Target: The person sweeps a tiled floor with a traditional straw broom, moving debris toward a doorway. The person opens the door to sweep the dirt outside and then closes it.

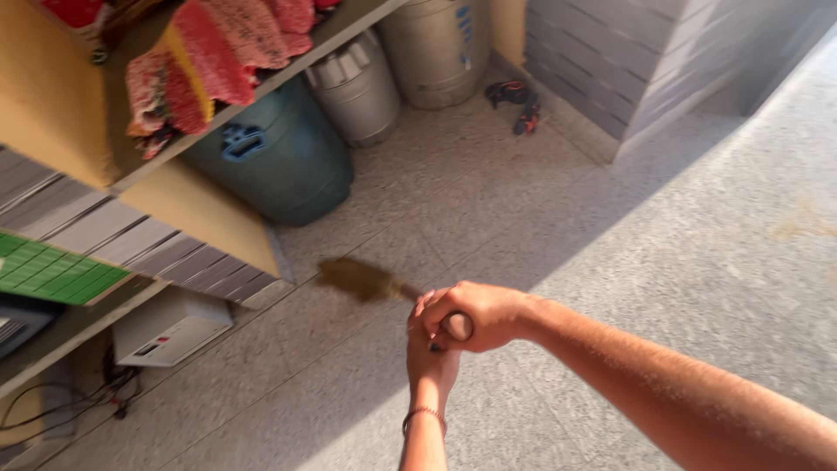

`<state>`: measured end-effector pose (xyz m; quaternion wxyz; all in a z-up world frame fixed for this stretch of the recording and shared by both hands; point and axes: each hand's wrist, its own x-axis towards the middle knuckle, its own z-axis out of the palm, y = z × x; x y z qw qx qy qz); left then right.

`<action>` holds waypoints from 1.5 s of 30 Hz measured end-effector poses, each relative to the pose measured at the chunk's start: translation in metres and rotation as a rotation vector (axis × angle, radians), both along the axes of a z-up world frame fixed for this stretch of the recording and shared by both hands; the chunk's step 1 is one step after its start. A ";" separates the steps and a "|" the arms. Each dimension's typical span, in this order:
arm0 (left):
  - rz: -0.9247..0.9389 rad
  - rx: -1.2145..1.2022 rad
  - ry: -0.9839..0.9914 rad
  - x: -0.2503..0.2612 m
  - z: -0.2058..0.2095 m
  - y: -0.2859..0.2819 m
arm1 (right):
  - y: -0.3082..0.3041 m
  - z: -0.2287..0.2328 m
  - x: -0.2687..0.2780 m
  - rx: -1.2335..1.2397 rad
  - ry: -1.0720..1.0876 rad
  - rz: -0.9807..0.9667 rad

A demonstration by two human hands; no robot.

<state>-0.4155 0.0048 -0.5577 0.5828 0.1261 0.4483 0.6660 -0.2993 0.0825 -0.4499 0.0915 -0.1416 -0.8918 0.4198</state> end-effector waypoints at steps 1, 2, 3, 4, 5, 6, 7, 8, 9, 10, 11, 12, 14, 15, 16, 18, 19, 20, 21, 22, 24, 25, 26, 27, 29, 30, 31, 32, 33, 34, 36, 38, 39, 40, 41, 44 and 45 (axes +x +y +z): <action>0.008 0.062 -0.328 0.012 0.001 0.018 | 0.010 0.003 0.017 0.025 -0.027 -0.033; -0.170 0.001 0.364 0.028 0.000 0.030 | 0.020 0.004 0.034 0.050 -0.054 -0.067; -0.336 -0.062 1.064 0.046 -0.005 0.038 | 0.028 0.004 0.053 0.016 -0.102 -0.138; -0.269 -0.144 0.432 0.068 -0.010 0.061 | 0.035 0.002 0.076 -0.019 -0.150 -0.209; -0.186 -0.218 -0.197 0.091 -0.016 0.080 | 0.040 0.000 0.099 0.005 -0.057 -0.246; -0.210 -0.272 -0.336 0.114 -0.023 0.092 | 0.045 -0.003 0.123 0.030 0.037 -0.281; -0.237 -0.324 -0.476 0.139 -0.027 0.107 | 0.046 -0.006 0.150 0.019 0.040 -0.356; -0.290 -0.316 -0.468 0.164 -0.032 0.113 | 0.043 -0.008 0.174 0.008 0.042 -0.430; -0.343 -0.309 -0.463 0.190 -0.034 0.117 | 0.042 -0.010 0.197 0.007 0.022 -0.481; -0.448 -0.102 -0.023 0.213 -0.035 0.115 | 0.038 -0.011 0.221 0.006 0.001 -0.532; -0.533 0.112 0.419 0.234 -0.033 0.106 | 0.034 -0.010 0.242 0.005 -0.018 -0.582; -0.597 0.336 0.859 0.250 -0.029 0.101 | 0.030 -0.008 0.261 0.009 -0.033 -0.616; -0.663 0.228 1.024 0.282 -0.008 0.101 | 0.025 -0.001 0.297 0.026 -0.064 -0.694; -0.694 0.177 1.106 0.300 0.005 0.098 | 0.021 0.003 0.314 0.013 -0.061 -0.756; -0.798 0.103 1.094 0.316 0.019 0.096 | 0.016 0.006 0.330 0.000 -0.059 -0.819; -1.006 -0.042 1.068 0.345 0.045 0.104 | 0.014 0.015 0.366 0.035 -0.029 -0.875; -0.975 0.038 1.102 0.362 0.055 0.106 | 0.011 0.022 0.388 0.074 -0.005 -0.874; -0.944 0.119 1.133 0.383 0.062 0.105 | 0.008 0.028 0.407 0.114 0.018 -0.871; -0.917 0.204 1.163 0.402 0.069 0.104 | 0.004 0.035 0.422 0.087 0.009 -0.943; -0.850 0.272 1.128 0.423 0.076 0.103 | 0.000 0.045 0.438 0.060 0.000 -1.014; -0.711 0.411 1.046 0.466 0.098 0.105 | -0.010 0.070 0.470 0.019 -0.005 -1.146; -0.717 0.420 1.109 0.480 0.112 0.106 | -0.012 0.081 0.478 0.001 -0.001 -1.200; -0.720 0.430 1.172 0.490 0.127 0.108 | -0.016 0.094 0.486 -0.017 0.004 -1.253; -0.722 0.430 1.239 0.491 0.142 0.106 | -0.021 0.106 0.492 -0.016 0.073 -1.234; -0.652 0.600 1.194 0.483 0.171 0.096 | -0.035 0.129 0.498 -0.017 0.212 -1.186; -0.614 0.679 1.171 0.476 0.185 0.092 | -0.044 0.136 0.496 -0.014 0.297 -1.078; -0.629 0.688 1.161 0.467 0.200 0.088 | -0.049 0.144 0.494 -0.001 0.383 -0.967; -0.644 0.696 1.150 0.456 0.212 0.081 | -0.053 0.152 0.493 0.012 0.466 -0.853; -0.660 0.700 1.135 0.448 0.222 0.074 | -0.057 0.159 0.495 -0.038 0.429 -0.845; -0.704 0.649 1.209 0.443 0.230 0.071 | -0.059 0.165 0.497 -0.088 0.393 -0.835; -0.792 0.537 1.362 0.435 0.235 0.066 | -0.059 0.168 0.499 -0.266 0.412 -0.789; -0.828 0.499 1.467 0.429 0.229 0.064 | -0.056 0.163 0.503 -0.515 0.513 -0.712; -0.837 0.481 1.520 0.430 0.222 0.064 | -0.052 0.158 0.504 -0.578 0.415 -0.777; -0.967 0.377 1.539 0.432 0.213 0.062 | -0.048 0.149 0.503 -0.639 0.316 -0.841; -1.092 0.270 1.555 0.434 0.203 0.059 | -0.046 0.141 0.504 -0.697 0.217 -0.901; -1.374 -0.054 1.430 0.447 0.174 0.042 | -0.052 0.109 0.511 -0.496 -0.116 -0.889; -1.308 0.009 1.432 0.457 0.164 0.032 | -0.058 0.099 0.518 -0.441 -0.087 -0.870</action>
